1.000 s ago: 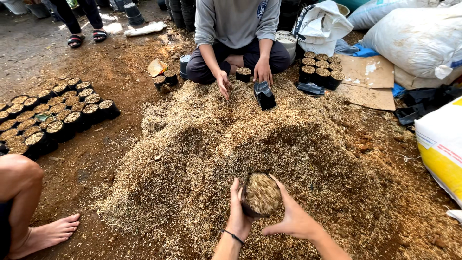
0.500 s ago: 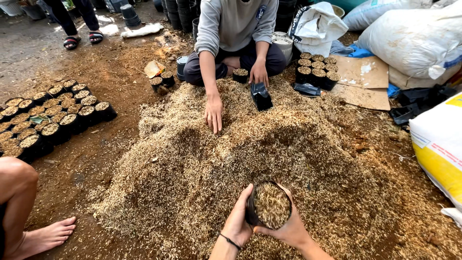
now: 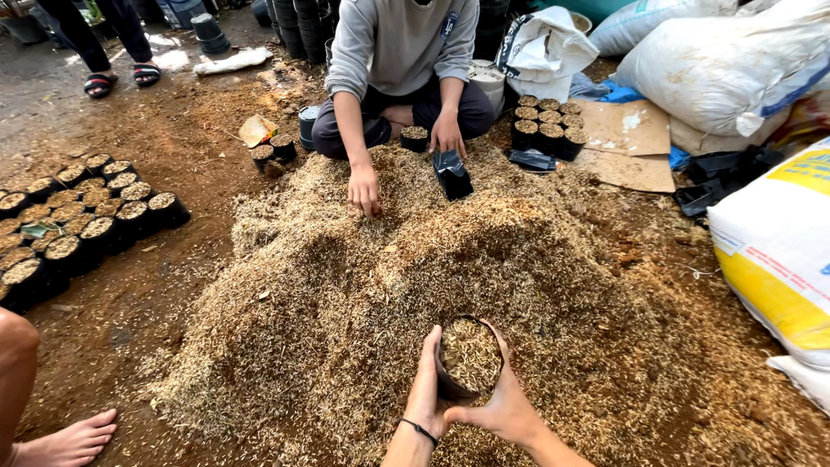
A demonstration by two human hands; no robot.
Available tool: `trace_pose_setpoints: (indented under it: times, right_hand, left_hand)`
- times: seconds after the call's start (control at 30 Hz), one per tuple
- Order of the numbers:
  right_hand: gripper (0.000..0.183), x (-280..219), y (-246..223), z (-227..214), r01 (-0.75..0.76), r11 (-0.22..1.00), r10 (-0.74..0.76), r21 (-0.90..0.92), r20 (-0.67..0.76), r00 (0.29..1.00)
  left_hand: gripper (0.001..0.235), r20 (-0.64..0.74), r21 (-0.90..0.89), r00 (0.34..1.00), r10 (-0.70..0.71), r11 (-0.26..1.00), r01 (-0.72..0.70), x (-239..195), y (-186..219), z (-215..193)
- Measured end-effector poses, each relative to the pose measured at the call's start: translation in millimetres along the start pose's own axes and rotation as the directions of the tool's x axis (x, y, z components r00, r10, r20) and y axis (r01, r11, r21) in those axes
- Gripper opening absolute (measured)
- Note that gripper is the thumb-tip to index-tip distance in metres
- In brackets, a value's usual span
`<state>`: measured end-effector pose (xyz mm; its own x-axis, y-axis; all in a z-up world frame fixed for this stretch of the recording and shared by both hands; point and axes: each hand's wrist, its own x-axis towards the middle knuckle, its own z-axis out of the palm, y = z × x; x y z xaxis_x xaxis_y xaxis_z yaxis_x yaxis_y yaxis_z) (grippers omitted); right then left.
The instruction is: The person unfolds a black planting bag, scoops a soil mixture from a pile into the bag by hand until it is filled, sets the bag down, and mixes the pile of soil by hand.
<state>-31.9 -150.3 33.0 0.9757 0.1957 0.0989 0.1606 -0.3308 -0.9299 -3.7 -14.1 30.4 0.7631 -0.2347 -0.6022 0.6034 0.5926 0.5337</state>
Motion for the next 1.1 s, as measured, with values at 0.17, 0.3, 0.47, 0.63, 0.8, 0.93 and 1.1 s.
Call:
trace_pose_setpoints:
  times: [0.17,0.3,0.47,0.63,0.8,0.93,1.1]
  right_hand:
    - [0.152,-0.8,-24.6,-12.5,-0.215,0.903,0.223,0.372,0.02,0.975]
    - [0.132,-8.4,-33.4,-30.0,-0.197,0.94,0.202,0.277,0.008,0.979]
    - [0.136,-45.8,-37.8,-50.1,-0.221,0.975,0.223,0.036,-0.073,0.972]
    - [0.128,-94.7,-40.8,-52.4,-0.24,0.926,0.305,0.291,-0.207,0.93]
    - [0.121,-141.8,-42.8,-58.1,-0.249,0.961,0.277,0.122,-0.428,0.86]
    - [0.105,-178.8,-32.5,-55.5,0.037,0.928,0.194,0.372,-0.563,0.803]
    - [0.104,-229.4,-18.2,-51.6,-0.19,0.956,0.293,0.224,-0.772,0.564]
  left_hand:
    - [0.079,0.028,-0.084,1.0,0.0,0.996,0.003,-6.5,-4.5,8.4]
    - [0.078,0.065,0.076,0.997,-0.032,0.997,0.027,-7.1,-5.7,10.7]
    - [0.081,0.13,0.22,0.982,-0.136,0.97,0.105,-14.5,-22.9,20.3]
    - [0.093,0.093,0.361,0.955,-0.28,0.904,0.23,-29.2,-46.9,36.1]
    - [0.099,0.177,0.646,0.916,-0.361,0.745,0.169,-45.3,-67.6,51.8]
    - [0.094,0.304,0.853,0.905,-0.299,0.507,-0.119,-65.1,-78.9,70.3]
    - [0.085,0.327,0.897,0.91,-0.255,0.388,-0.214,-82.2,-74.7,68.8]
